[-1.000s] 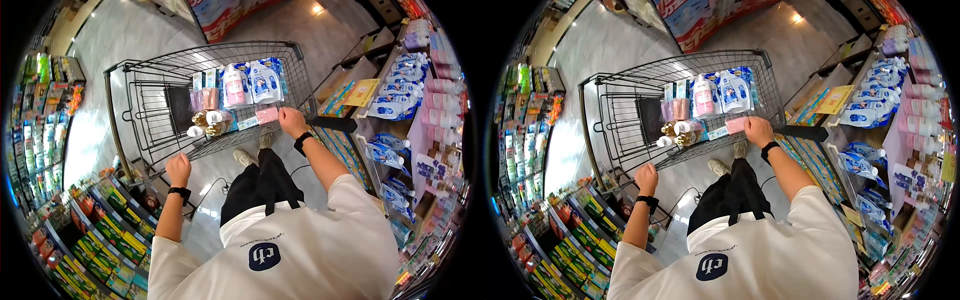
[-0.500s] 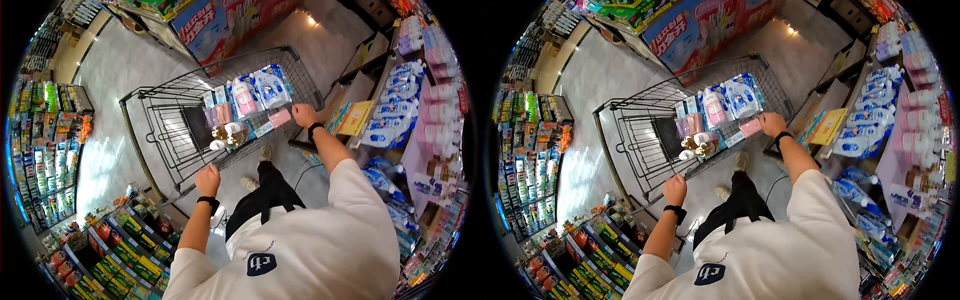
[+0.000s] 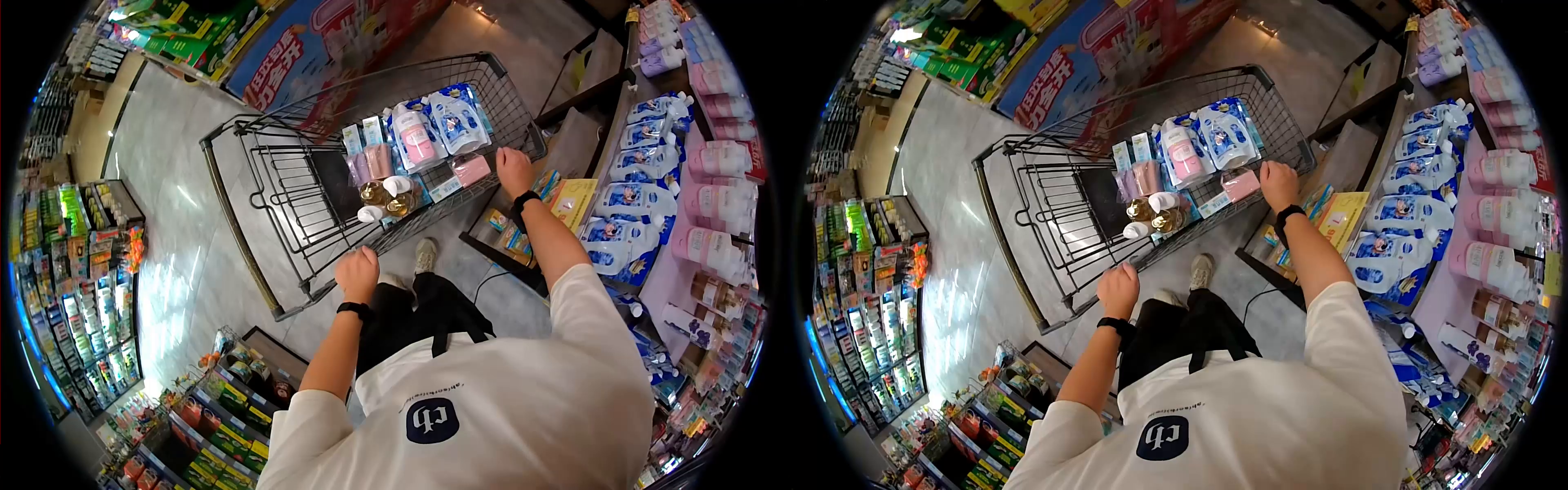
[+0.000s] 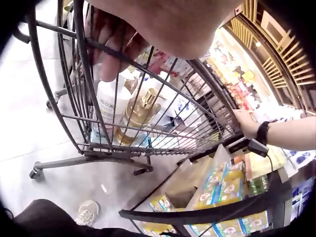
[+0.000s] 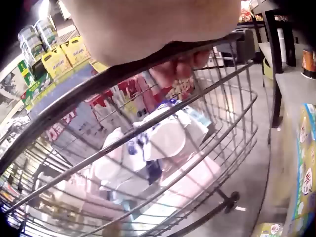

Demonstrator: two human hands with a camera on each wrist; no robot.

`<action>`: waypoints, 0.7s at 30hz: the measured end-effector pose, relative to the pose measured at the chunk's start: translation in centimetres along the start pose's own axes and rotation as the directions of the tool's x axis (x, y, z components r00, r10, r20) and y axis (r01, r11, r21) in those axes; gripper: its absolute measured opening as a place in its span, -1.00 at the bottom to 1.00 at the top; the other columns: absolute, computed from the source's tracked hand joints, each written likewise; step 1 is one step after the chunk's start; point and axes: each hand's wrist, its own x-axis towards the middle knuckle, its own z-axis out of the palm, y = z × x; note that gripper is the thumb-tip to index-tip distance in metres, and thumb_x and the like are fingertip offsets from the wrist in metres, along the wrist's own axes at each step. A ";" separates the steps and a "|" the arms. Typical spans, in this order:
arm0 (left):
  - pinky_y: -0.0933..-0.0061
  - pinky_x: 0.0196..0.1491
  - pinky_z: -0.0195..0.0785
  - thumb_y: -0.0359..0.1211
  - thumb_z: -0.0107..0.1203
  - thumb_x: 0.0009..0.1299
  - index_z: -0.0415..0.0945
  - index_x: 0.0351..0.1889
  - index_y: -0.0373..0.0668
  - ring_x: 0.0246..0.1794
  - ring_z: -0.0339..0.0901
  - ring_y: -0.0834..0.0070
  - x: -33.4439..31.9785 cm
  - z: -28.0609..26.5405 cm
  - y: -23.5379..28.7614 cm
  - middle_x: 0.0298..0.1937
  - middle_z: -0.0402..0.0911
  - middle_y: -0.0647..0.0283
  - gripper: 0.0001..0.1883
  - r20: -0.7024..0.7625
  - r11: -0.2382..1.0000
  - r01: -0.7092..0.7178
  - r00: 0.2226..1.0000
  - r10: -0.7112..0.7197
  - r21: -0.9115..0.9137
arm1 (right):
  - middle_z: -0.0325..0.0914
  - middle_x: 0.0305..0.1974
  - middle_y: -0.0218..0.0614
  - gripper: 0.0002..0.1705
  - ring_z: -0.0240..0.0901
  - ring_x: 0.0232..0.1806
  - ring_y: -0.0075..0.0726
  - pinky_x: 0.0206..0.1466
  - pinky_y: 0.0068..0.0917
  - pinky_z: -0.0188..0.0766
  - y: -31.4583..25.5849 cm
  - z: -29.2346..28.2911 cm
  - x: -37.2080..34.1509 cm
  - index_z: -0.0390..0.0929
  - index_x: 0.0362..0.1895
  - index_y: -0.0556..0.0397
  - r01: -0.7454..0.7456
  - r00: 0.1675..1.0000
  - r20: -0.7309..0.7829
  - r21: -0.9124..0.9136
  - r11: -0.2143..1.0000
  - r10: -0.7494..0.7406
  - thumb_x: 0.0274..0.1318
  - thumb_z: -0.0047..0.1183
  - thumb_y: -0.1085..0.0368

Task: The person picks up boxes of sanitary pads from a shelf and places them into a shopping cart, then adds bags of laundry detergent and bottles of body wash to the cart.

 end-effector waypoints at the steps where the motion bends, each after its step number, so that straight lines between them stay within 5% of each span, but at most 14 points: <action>1: 0.05 -0.45 0.41 -0.19 -0.13 0.41 0.59 -0.61 -0.18 -0.53 0.56 0.03 1.1 0.0 0.7 -0.57 0.60 0.02 -0.58 0.003 1.000 -0.011 1.000 0.011 0.004 | 0.55 -0.45 -0.17 -0.73 0.46 -0.28 0.13 -0.11 0.02 0.37 0.0 -0.1 0.0 0.53 -0.45 0.01 -0.008 1.000 -0.008 -0.004 1.000 0.007 0.25 -0.09 0.19; 3: 0.07 -0.44 0.44 -0.19 -0.15 0.41 0.60 -0.60 -0.17 -0.52 0.58 0.04 3.8 0.5 1.8 -0.57 0.61 0.03 -0.57 0.002 0.998 -0.066 0.998 0.066 0.019 | 0.54 -0.34 -0.24 -0.79 0.41 -0.13 0.00 0.08 0.00 0.26 -1.5 -0.9 -0.3 0.57 -0.38 -0.02 -0.088 0.989 -0.120 -0.014 0.996 0.085 0.20 -0.04 0.19; 4: 0.08 -0.44 0.45 -0.18 -0.15 0.41 0.60 -0.60 -0.17 -0.52 0.58 0.05 5.0 0.5 2.7 -0.58 0.61 0.04 -0.56 -0.002 0.996 -0.082 0.997 0.082 0.031 | 0.52 -0.10 -0.15 -0.76 0.31 0.11 0.00 0.31 0.02 0.08 -2.3 -0.4 -0.3 0.61 -0.27 0.02 -0.236 0.963 -0.108 0.090 0.967 0.246 0.15 0.03 0.15; 7: 0.09 -0.43 0.48 -0.14 -0.15 0.44 0.61 -0.59 -0.16 -0.48 0.60 0.07 7.5 1.5 4.4 -0.57 0.62 0.03 -0.53 -0.007 0.990 -0.138 0.990 0.138 0.009 | 0.47 0.05 -0.01 -0.66 0.21 0.24 0.09 0.44 0.01 -0.05 -5.0 1.9 0.3 0.61 -0.17 0.09 -0.228 0.925 -0.319 -0.022 0.973 0.209 0.11 0.08 0.11; 9: 0.09 -0.40 0.49 -0.14 -0.15 0.44 0.62 -0.58 -0.17 -0.47 0.61 0.06 9.6 0.7 6.3 -0.56 0.63 0.03 -0.53 -0.013 0.987 -0.159 0.987 0.159 0.026 | 0.43 0.13 0.04 -0.62 0.13 0.33 0.12 0.52 -0.01 -0.20 -3.2 3.1 1.5 0.62 -0.15 0.12 -0.215 0.962 -0.168 0.012 0.977 0.214 0.10 0.11 0.09; 10: 0.09 -0.39 0.50 -0.14 -0.15 0.44 0.62 -0.59 -0.18 -0.46 0.61 0.06 10.9 0.9 6.8 -0.55 0.63 0.02 -0.53 -0.001 0.985 -0.171 0.985 0.171 0.007 | 0.45 0.09 0.01 -0.63 0.14 0.31 0.12 0.51 0.03 -0.23 -2.2 3.2 2.3 0.64 -0.17 0.12 -0.256 0.966 -0.033 -0.040 0.966 0.255 0.12 0.10 0.08; 14: 0.08 -0.33 0.51 -0.16 -0.15 0.42 0.62 -0.62 -0.20 -0.42 0.61 0.05 15.1 0.5 9.4 -0.54 0.63 0.01 -0.52 0.066 0.979 -0.204 0.977 0.203 0.000 | 0.49 0.00 -0.05 -0.66 0.22 0.25 0.00 0.50 0.07 -0.24 0.3 3.1 4.7 0.66 -0.23 0.11 -0.276 0.961 0.021 -0.002 0.961 0.276 0.10 0.09 0.10; 16: 0.09 -0.32 0.51 -0.17 -0.16 0.42 0.61 -0.64 -0.19 -0.43 0.61 0.05 17.2 0.6 10.6 -0.55 0.63 0.02 -0.52 0.084 0.970 -0.241 0.967 0.239 0.021 | 0.52 -0.08 -0.08 -0.71 0.27 0.21 -0.04 0.47 0.07 -0.17 1.6 3.3 6.0 0.65 -0.28 0.09 -0.237 0.966 -0.103 0.016 0.971 0.238 0.07 0.10 0.13; 19: 0.10 -0.33 0.52 -0.18 -0.15 0.41 0.61 -0.65 -0.17 -0.45 0.62 0.07 20.4 1.4 12.4 -0.54 0.63 0.03 -0.53 0.079 0.960 -0.271 0.961 0.265 0.074 | 0.54 -0.15 -0.07 -0.78 0.30 0.17 -0.02 0.43 0.12 -0.09 3.5 3.3 8.3 0.64 -0.34 0.06 -0.206 0.978 -0.037 0.021 0.978 0.207 0.02 0.12 0.18; 20: 0.09 -0.35 0.52 -0.19 -0.16 0.42 0.58 -0.64 -0.16 -0.45 0.63 0.09 21.6 3.8 11.6 -0.54 0.64 0.04 -0.55 0.094 0.918 -0.376 0.926 0.367 0.122 | 0.55 -0.16 -0.04 -0.81 0.30 0.18 0.04 0.39 0.19 -0.05 4.1 3.5 9.0 0.63 -0.40 0.05 -0.217 0.976 -0.040 -0.015 0.976 0.216 -0.08 0.16 0.22; 21: 0.07 -0.36 0.51 -0.20 -0.17 0.42 0.54 -0.63 -0.15 -0.47 0.63 0.10 22.2 1.2 13.7 -0.53 0.64 0.04 -0.58 0.105 0.872 -0.472 0.881 0.461 0.128 | 0.55 -0.14 -0.02 -0.79 0.25 0.23 0.11 0.39 0.23 -0.09 6.1 6.2 9.1 0.65 -0.41 0.04 -0.214 0.958 -0.198 -0.007 0.977 0.209 -0.15 0.18 0.20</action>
